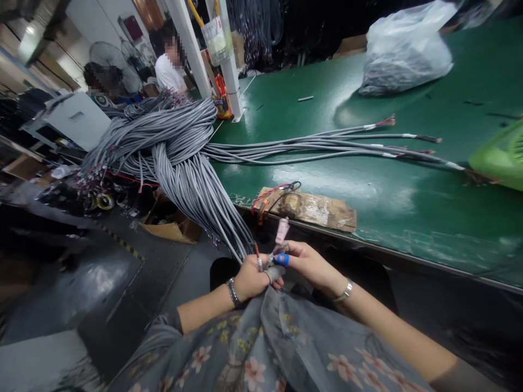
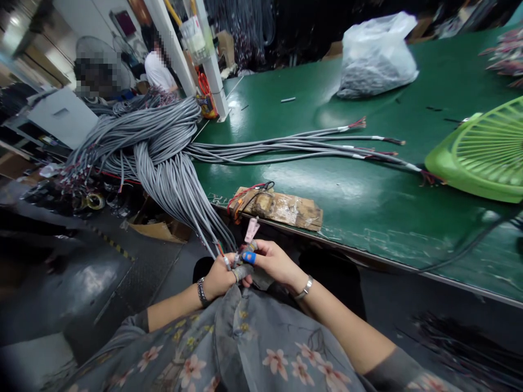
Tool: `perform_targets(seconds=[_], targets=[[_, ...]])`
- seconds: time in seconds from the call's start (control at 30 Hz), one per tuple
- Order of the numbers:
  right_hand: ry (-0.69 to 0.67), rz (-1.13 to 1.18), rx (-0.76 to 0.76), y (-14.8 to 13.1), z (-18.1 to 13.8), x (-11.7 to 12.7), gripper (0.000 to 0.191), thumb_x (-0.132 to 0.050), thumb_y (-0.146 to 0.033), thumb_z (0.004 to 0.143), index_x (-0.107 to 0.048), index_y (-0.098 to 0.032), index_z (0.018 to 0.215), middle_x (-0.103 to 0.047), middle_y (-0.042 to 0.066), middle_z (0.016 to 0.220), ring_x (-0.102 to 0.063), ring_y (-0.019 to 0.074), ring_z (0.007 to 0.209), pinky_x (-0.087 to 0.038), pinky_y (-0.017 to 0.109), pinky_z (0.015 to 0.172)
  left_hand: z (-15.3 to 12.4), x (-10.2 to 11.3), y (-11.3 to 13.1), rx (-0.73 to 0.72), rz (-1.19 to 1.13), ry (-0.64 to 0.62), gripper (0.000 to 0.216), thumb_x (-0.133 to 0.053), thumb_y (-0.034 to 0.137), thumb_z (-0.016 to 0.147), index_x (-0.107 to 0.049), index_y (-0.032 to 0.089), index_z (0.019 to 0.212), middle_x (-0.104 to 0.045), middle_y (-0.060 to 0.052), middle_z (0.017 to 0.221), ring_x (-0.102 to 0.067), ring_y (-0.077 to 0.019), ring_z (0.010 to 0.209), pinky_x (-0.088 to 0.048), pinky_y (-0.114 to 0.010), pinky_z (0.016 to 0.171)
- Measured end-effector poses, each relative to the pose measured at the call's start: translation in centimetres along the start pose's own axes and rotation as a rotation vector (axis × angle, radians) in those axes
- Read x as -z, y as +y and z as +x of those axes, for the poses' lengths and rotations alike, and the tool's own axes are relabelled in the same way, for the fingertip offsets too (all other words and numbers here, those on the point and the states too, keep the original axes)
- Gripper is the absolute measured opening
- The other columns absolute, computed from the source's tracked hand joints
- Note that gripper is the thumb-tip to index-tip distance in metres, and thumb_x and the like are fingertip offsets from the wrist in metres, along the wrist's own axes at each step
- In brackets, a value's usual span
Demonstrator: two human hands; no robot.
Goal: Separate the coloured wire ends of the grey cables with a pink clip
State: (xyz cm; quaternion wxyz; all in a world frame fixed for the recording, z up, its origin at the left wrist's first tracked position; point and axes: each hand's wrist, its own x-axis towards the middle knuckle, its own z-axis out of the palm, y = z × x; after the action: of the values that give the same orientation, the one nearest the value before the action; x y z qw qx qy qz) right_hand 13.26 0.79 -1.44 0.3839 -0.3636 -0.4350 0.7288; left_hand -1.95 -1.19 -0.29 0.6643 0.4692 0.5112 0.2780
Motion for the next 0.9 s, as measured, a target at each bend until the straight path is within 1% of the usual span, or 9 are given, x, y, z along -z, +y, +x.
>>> perform_targets(seconds=[0.07, 0.13, 0.2, 0.3, 0.37, 0.57, 0.77, 0.83, 0.9], targets=[[-0.052, -0.069, 0.004, -0.3, -0.1, -0.2, 0.030, -0.077, -0.045, 0.063, -0.065, -0.018, 0.067, -0.063, 0.000, 0.060, -0.055, 0.0131, 0.053, -0.044, 0.027, 0.055, 0.2, 0.0, -0.3, 0.012, 0.033, -0.059, 0.034, -0.078, 0.042, 0.057, -0.059, 0.015, 0.051, -0.062, -0.003, 0.049, -0.055, -0.0118, 0.043, -0.046, -0.023, 0.047], [-0.064, -0.096, 0.021, -0.4, -0.3, -0.1, 0.030, -0.074, -0.047, 0.067, -0.065, -0.019, 0.070, -0.063, 0.000, 0.060, -0.055, 0.0137, 0.052, -0.045, 0.028, 0.055, 0.3, 0.0, -0.4, 0.018, 0.034, -0.056, 0.032, -0.078, 0.041, 0.057, -0.060, 0.015, 0.052, -0.063, -0.004, 0.049, -0.056, -0.0121, 0.043, -0.047, -0.023, 0.048], [0.006, -0.091, 0.067, -0.2, -0.6, 0.2, 0.031, -0.072, -0.050, 0.069, -0.066, -0.019, 0.075, -0.064, 0.001, 0.065, -0.056, 0.0145, 0.056, -0.046, 0.029, 0.059, 0.3, 0.0, -0.3, 0.026, 0.003, -0.005, 0.035, -0.077, 0.045, 0.058, -0.059, 0.015, 0.054, -0.062, -0.004, 0.048, -0.056, -0.0127, 0.042, -0.047, -0.023, 0.046], [0.192, -0.055, 0.110, 0.4, -0.9, 0.8, 0.035, -0.073, -0.052, 0.067, -0.066, -0.021, 0.079, -0.064, 0.001, 0.070, -0.056, 0.0148, 0.063, -0.046, 0.029, 0.063, 0.2, 0.0, -0.1, -0.001, -0.073, 0.094, 0.043, -0.075, 0.054, 0.060, -0.058, 0.014, 0.055, -0.062, -0.005, 0.049, -0.057, -0.0131, 0.042, -0.046, -0.023, 0.045], [0.225, -0.031, 0.085, 0.9, -1.1, 0.8, 0.037, -0.076, -0.052, 0.063, -0.065, -0.020, 0.079, -0.064, 0.000, 0.070, -0.055, 0.0144, 0.063, -0.046, 0.029, 0.063, 0.2, 0.0, -0.2, -0.029, -0.117, 0.132, 0.047, -0.073, 0.058, 0.060, -0.059, 0.013, 0.057, -0.063, -0.005, 0.050, -0.058, -0.0132, 0.042, -0.046, -0.023, 0.045], [0.137, 0.042, 0.023, 0.9, -1.1, -0.3, 0.035, -0.076, -0.049, 0.063, -0.059, -0.020, 0.070, -0.061, -0.002, 0.059, -0.054, 0.0138, 0.054, -0.046, 0.030, 0.058, 0.4, 0.1, -0.3, -0.051, -0.123, 0.101, 0.050, -0.072, 0.061, 0.059, -0.059, 0.014, 0.058, -0.063, -0.005, 0.050, -0.058, -0.0140, 0.043, -0.047, -0.025, 0.047], [-0.027, 0.039, -0.018, -0.3, -0.9, -0.9, 0.032, -0.074, -0.047, 0.066, -0.054, -0.021, 0.067, -0.062, -0.002, 0.051, -0.057, 0.0153, 0.048, -0.045, 0.029, 0.053, -0.2, 1.0, 0.5, -0.013, 0.009, -0.093, 0.046, -0.074, 0.057, 0.060, -0.063, 0.013, 0.053, -0.063, -0.006, 0.050, -0.056, -0.0128, 0.045, -0.047, -0.025, 0.051], [-0.059, 0.050, -0.033, -0.6, -0.8, -1.2, 0.032, -0.072, -0.046, 0.068, -0.052, -0.021, 0.069, -0.062, -0.002, 0.049, -0.058, 0.0155, 0.047, -0.044, 0.029, 0.052, -0.3, 1.1, 0.4, -0.028, 0.008, -0.073, 0.044, -0.073, 0.056, 0.061, -0.064, 0.014, 0.054, -0.064, -0.006, 0.050, -0.057, -0.0131, 0.045, -0.047, -0.025, 0.052], [-0.062, 0.107, -0.058, -0.6, -0.7, -1.5, 0.032, -0.071, -0.045, 0.069, -0.050, -0.022, 0.071, -0.062, -0.002, 0.049, -0.058, 0.0160, 0.046, -0.044, 0.030, 0.051, -0.3, 1.0, 0.0, -0.037, -0.049, 0.000, 0.045, -0.072, 0.057, 0.062, -0.063, 0.014, 0.054, -0.064, -0.007, 0.051, -0.058, -0.0142, 0.046, -0.047, -0.025, 0.050]])
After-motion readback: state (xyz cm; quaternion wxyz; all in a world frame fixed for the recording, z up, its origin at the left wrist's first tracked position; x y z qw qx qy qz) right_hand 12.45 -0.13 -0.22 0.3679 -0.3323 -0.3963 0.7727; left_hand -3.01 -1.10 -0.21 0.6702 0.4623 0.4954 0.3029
